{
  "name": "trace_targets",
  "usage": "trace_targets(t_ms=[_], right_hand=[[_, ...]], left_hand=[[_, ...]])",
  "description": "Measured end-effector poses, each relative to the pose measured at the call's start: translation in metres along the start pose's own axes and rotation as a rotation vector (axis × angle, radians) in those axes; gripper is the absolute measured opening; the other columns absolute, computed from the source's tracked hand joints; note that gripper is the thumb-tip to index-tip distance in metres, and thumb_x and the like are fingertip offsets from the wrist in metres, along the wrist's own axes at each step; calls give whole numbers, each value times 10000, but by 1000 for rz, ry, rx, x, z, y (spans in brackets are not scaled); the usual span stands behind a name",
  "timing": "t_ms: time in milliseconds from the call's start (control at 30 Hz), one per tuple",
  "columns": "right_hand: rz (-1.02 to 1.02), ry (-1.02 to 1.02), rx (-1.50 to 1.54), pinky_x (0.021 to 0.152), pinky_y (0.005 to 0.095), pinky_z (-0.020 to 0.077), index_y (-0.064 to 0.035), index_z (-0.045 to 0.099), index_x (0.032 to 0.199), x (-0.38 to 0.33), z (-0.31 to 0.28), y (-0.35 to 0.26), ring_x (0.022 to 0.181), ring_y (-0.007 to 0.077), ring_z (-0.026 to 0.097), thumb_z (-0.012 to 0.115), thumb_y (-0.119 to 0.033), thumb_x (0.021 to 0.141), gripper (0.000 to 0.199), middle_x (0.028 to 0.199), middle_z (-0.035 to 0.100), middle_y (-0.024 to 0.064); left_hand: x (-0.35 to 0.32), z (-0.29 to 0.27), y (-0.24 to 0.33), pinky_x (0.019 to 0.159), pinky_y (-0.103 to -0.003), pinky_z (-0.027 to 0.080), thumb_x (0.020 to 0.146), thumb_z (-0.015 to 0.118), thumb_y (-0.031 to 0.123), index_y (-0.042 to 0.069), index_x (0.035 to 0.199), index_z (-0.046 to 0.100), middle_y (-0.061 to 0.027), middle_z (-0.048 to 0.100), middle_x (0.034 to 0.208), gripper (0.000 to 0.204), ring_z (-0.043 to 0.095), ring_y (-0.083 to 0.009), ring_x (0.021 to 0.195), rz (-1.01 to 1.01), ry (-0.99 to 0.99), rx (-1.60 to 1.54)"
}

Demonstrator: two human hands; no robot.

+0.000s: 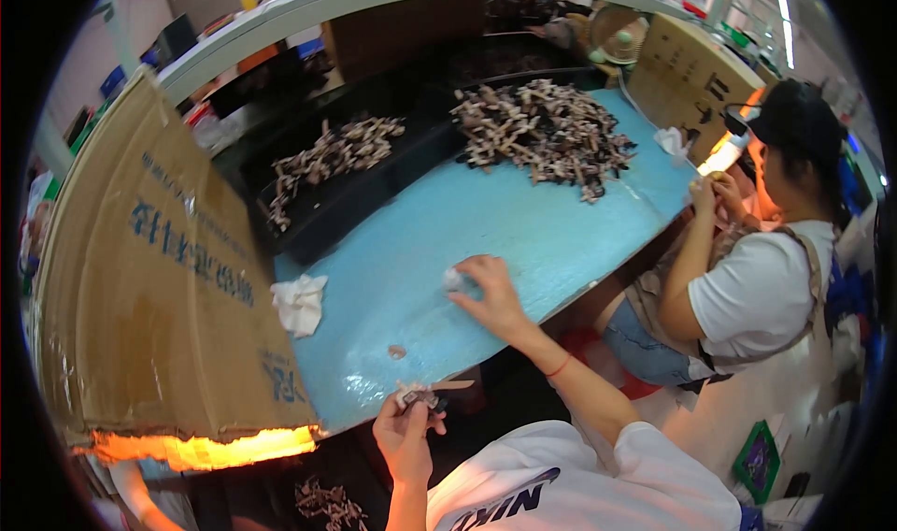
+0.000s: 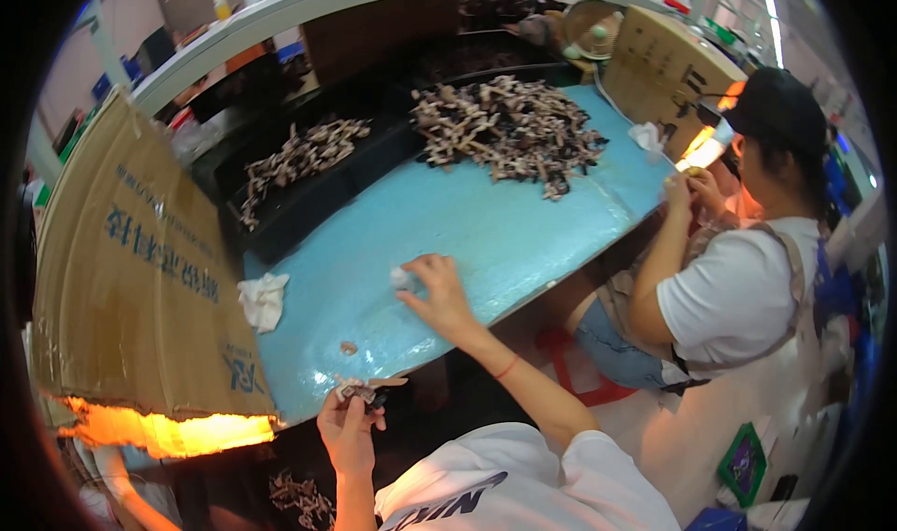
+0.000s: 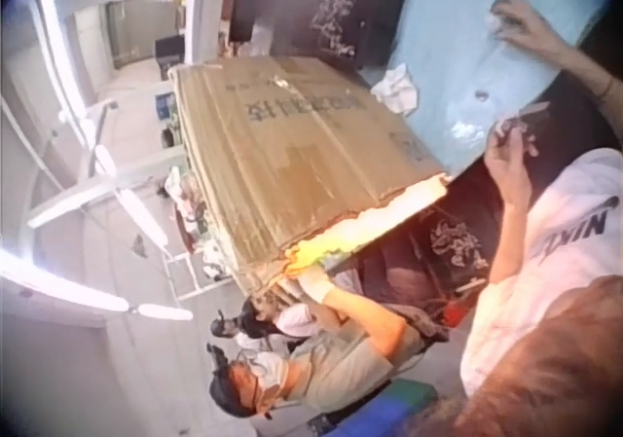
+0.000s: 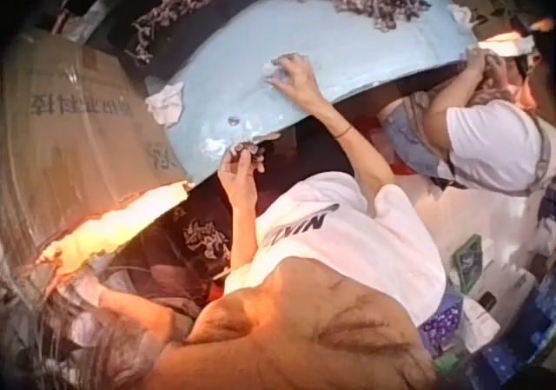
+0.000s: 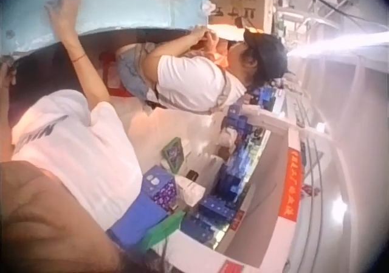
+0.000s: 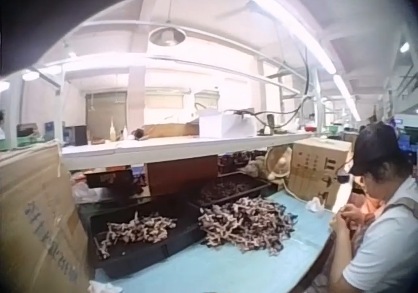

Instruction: The person assembles small plastic figurines by applying glue from a bottle to small parts and joining them by hand.

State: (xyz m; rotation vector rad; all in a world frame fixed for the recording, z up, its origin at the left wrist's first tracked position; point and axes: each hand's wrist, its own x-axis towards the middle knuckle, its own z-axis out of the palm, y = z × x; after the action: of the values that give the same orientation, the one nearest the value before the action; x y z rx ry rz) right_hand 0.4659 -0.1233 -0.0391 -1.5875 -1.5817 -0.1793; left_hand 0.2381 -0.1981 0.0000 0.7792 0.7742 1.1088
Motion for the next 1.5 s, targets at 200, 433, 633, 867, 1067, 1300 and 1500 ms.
trace_targets(t_ms=[200, 433, 633, 867, 1067, 1300, 1500], right_hand=[[431, -144, 757, 801, 286, 491, -6, 535, 931, -16, -9, -18, 933, 189, 608, 669, -44, 754, 225, 1066, 604, 133], [461, -102, 878, 618, 227, 469, 26, 588, 896, -35, -93, -66, 699, 131, 604, 687, -54, 748, 194, 806, 640, 86], [145, -85, 786, 462, 247, 367, 21, 608, 838, -41, -116, -87, 522, 140, 508, 759, -78, 638, 270, 673, 601, 96], [-79, -107, 675, 403, 244, 343, 2, 607, 823, -35, -126, -107, 438, 176, 472, 804, -60, 566, 331, 575, 553, 86], [-145, -149, 570, 383, 233, 330, 11, 604, 844, -31, -130, -112, 429, 165, 458, 806, -74, 573, 350, 572, 543, 79], [-170, -155, 570, 373, 238, 310, 22, 596, 847, -30, -128, -113, 423, 163, 440, 804, -79, 585, 350, 557, 517, 61], [-179, -173, 560, 368, 236, 299, 28, 588, 849, -29, -129, -113, 421, 159, 428, 803, -90, 597, 352, 559, 512, 59]], left_hand=[[6, 1, -1, 489, -209, 482, 805, 583, -32, -26, 952, 529, -103, 594, 844, 157, 599, -155, 624, 137, 111, 158], [10, 7, -12, 700, -238, 500, 745, 631, -102, -10, 949, 520, -70, 519, 947, 250, 561, -127, 812, 443, 137, 378], [9, 10, -12, 700, -232, 478, 684, 683, -102, -12, 941, 573, -107, 559, 927, 293, 570, -154, 814, 618, 173, 524], [6, 10, -5, 596, -220, 465, 657, 706, -94, 8, 955, 587, -102, 574, 904, 336, 559, -147, 740, 770, 212, 688], [6, 10, -4, 570, -214, 457, 653, 707, -98, 7, 959, 589, -100, 569, 894, 344, 553, -135, 709, 805, 214, 709], [7, 10, -2, 562, -210, 458, 654, 704, -103, 0, 978, 590, -105, 570, 904, 359, 557, -131, 707, 837, 201, 726], [7, 10, -3, 564, -205, 462, 653, 703, -106, -4, 986, 589, -113, 572, 910, 366, 561, -133, 715, 848, 197, 729]])
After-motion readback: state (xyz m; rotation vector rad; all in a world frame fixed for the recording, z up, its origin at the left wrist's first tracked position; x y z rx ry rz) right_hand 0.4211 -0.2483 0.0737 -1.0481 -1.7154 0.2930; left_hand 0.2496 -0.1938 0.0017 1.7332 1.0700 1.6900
